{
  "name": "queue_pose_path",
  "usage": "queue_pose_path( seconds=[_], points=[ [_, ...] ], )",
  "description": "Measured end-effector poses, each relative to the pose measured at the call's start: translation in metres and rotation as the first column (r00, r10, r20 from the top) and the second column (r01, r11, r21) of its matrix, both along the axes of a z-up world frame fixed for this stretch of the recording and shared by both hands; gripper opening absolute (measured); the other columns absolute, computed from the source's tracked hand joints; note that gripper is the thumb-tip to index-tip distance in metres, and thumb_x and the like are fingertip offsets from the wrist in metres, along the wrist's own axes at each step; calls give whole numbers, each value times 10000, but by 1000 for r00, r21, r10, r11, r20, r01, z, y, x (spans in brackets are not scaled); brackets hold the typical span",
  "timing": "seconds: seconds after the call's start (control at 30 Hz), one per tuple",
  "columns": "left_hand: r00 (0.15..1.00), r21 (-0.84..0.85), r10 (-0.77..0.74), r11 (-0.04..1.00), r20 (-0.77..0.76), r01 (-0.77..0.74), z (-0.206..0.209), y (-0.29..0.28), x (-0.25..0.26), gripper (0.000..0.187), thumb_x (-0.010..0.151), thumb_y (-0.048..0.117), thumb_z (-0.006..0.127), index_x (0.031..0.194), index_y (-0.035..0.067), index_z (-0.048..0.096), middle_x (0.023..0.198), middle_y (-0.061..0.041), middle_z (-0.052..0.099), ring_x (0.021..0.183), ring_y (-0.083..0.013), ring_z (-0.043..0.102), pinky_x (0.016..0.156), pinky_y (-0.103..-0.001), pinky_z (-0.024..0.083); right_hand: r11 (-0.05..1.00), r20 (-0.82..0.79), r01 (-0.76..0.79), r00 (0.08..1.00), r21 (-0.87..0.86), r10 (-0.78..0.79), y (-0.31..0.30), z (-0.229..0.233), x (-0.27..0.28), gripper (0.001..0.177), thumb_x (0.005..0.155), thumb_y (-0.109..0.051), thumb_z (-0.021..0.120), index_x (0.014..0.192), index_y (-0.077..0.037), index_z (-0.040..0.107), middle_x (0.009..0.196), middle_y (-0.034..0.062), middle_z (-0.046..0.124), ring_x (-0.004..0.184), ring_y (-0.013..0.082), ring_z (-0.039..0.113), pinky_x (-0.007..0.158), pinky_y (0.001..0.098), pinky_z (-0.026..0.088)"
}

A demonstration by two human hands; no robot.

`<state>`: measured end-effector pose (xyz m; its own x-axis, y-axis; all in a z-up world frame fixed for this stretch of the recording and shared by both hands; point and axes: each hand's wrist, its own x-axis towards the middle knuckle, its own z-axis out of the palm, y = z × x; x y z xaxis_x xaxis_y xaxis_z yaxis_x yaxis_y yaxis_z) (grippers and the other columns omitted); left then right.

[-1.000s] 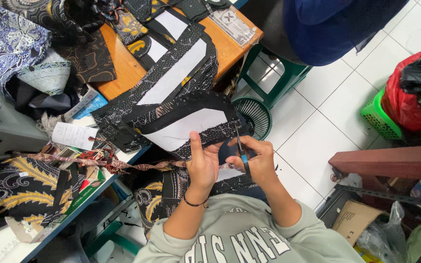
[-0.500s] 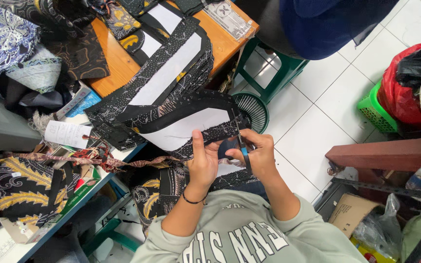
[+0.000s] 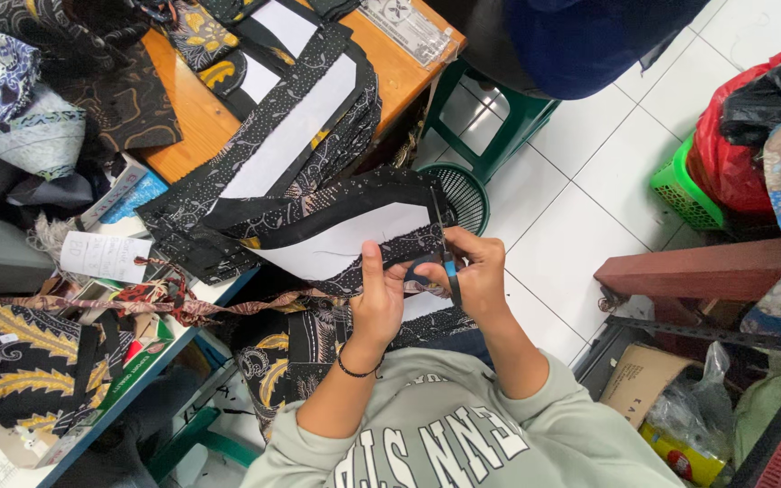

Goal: The person uses scissors to cut a piece of patterned fabric along a white paper template. They hold the fabric and template with one hand while cutting with the other, then place the cut piece on a stack of similar pieces on the table.

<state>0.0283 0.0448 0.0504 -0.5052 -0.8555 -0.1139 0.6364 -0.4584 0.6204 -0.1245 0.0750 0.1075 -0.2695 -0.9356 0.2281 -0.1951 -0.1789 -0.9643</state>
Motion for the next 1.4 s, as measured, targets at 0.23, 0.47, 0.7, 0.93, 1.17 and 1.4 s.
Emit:
queue_pose_path(
  seconds=[0.23, 0.47, 0.7, 0.93, 1.17, 1.4],
  points=[
    [995, 49, 3, 999, 101, -8, -9, 2, -8, 675, 1094, 524, 292, 1419, -32, 495, 1270, -157, 654, 1154, -220, 627, 1056, -359, 459, 995, -95, 34, 995, -99, -43, -3, -8, -8, 475, 776, -399, 891, 965, -10, 693, 701, -43, 591, 631, 18, 463, 554, 199, 338],
    [994, 46, -36, 998, 100, 32, -22, 2, -13, 683, 1093, 521, 304, 1411, -49, 506, 1270, -147, 656, 1154, -205, 624, 1056, -336, 457, 997, 44, 66, 997, 29, -67, -1, -7, -13, 552, 744, -465, 901, 964, 7, 718, 715, -39, 660, 617, 21, 505, 533, 208, 368],
    [461, -680, 545, 705, 700, 200, -42, 2, -3, 587, 1051, 300, 448, 1499, -78, 430, 1193, -96, 673, 932, -137, 653, 851, -261, 536, 996, 114, 48, 993, -81, -39, -3, -13, -20, 538, 843, -429, 874, 1088, 6, 672, 907, -4, 670, 855, 75, 597, 764, 253, 505],
    [829, -140, -25, 982, 558, 124, 26, -29, -7, 352, 1016, 180, 628, 1251, -81, 658, 1139, -43, 704, 988, -115, 622, 852, -282, 502, 968, 352, 249, 908, -16, -227, 6, -8, -29, 440, 830, -211, 844, 1169, -8, 650, 1006, 39, 680, 881, 108, 608, 766, 273, 479],
    [843, -515, 82, 821, 532, 246, 87, -32, -26, 380, 911, 131, 724, 1225, -52, 610, 1132, -95, 705, 1020, -167, 669, 893, -310, 537, 911, 549, 395, 791, -117, -272, 14, 5, -23, 392, 827, -62, 824, 1163, -19, 625, 975, 28, 690, 843, 80, 643, 744, 222, 519],
    [890, -259, -5, 956, 455, 137, 62, -11, -43, 331, 1047, 229, 565, 1240, -31, 633, 1205, -69, 668, 1086, -126, 593, 922, -267, 485, 925, 385, 381, 853, -1, -351, 17, 7, -26, 459, 818, -123, 832, 1206, 8, 626, 960, 38, 687, 798, 99, 606, 689, 266, 472]
  ],
)
